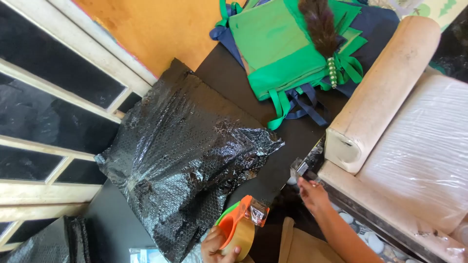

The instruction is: The person wraps a rectangular item in black bubble wrap on a table. They fold the edges, secure them with clear tape, and then use a small brush to sweep the surface of the wrapped package.

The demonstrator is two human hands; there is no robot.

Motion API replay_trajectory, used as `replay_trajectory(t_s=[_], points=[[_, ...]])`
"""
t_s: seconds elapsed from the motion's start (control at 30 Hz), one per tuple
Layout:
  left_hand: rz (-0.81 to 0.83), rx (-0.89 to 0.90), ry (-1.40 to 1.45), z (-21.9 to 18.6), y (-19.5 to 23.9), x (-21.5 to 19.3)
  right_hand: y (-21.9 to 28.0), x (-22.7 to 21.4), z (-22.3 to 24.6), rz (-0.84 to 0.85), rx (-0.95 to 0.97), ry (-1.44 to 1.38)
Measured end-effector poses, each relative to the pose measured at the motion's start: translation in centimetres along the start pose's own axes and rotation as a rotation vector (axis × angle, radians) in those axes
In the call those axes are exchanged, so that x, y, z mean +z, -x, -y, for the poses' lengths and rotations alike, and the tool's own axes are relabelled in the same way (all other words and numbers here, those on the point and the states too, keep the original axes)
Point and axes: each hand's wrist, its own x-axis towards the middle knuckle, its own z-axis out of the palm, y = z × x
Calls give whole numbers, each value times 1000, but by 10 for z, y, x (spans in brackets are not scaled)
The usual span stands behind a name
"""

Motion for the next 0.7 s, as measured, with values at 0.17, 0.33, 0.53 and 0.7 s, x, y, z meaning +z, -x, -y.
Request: replay_trajectory(t_s=[0.17,0.33,0.53,0.7], points=[[30,-30,6,6,5,-5,1,18,-35,-118,-212,-13],[66,-54,2,11,4,-19,36,36,-37,-240,-188,33],[282,-42,-34,33,10,-57,35,40,-40,-391,7,82],[-51,-12,39,10,2,-27,48,36,-18,-368,-14,-95]])
